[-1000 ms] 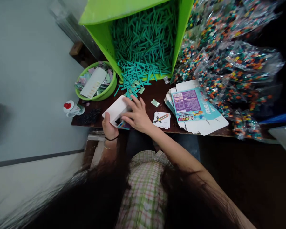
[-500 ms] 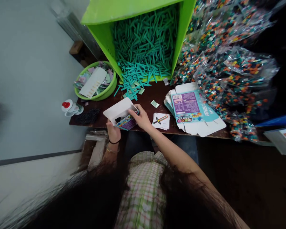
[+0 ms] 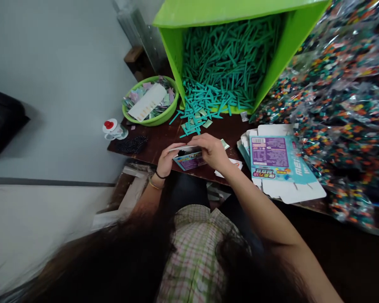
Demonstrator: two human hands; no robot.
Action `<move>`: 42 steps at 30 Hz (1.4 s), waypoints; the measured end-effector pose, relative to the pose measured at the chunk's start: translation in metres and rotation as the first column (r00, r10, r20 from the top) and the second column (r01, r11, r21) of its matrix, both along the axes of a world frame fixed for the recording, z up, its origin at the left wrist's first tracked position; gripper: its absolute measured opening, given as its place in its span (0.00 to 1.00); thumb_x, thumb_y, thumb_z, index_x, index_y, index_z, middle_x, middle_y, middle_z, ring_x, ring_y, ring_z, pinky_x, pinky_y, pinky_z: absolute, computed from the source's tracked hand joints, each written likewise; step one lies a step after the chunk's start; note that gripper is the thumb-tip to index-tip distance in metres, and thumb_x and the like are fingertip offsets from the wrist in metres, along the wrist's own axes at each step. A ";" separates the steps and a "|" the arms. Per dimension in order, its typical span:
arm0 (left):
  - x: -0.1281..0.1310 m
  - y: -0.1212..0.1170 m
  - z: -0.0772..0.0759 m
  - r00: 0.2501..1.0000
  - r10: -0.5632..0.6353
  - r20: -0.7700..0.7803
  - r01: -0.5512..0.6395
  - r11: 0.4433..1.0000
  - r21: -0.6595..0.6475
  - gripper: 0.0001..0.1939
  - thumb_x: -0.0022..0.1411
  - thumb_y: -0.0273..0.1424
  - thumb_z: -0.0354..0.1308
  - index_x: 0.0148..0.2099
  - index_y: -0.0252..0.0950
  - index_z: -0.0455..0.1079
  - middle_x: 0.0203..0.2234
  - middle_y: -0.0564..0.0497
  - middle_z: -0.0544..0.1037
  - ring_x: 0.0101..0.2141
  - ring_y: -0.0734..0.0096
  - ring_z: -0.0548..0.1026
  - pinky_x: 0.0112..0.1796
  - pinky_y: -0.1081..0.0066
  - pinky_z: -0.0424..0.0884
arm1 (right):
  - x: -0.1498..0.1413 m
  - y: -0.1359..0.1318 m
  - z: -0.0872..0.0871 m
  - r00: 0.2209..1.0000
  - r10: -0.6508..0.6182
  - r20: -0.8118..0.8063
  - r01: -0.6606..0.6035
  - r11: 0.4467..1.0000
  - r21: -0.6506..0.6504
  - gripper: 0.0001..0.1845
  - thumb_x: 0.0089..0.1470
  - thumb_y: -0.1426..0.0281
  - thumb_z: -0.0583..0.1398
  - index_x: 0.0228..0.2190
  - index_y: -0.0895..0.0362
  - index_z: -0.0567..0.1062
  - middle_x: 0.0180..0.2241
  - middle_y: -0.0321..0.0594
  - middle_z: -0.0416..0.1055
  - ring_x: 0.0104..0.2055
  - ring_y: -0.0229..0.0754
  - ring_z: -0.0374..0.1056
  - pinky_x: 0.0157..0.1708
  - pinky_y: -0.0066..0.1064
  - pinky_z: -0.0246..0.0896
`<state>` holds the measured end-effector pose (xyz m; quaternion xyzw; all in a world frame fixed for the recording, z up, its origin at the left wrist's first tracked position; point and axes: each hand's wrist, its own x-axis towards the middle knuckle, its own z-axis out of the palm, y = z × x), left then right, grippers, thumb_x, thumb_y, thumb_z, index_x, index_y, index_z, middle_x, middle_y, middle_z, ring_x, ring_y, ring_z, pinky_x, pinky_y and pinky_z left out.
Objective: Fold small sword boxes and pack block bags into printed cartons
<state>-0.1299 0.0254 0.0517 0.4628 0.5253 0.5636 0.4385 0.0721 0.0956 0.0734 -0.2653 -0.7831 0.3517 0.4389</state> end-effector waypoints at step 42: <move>0.001 -0.031 -0.043 0.794 0.305 -0.525 -0.050 0.894 0.445 0.22 0.68 0.48 0.60 0.56 0.39 0.74 0.58 0.39 0.77 0.59 0.56 0.75 0.59 0.54 0.73 | 0.017 -0.034 -0.038 0.953 -0.186 0.240 0.076 0.912 0.404 0.21 0.68 0.71 0.56 0.58 0.42 0.76 0.60 0.40 0.74 0.66 0.51 0.65 0.66 0.60 0.60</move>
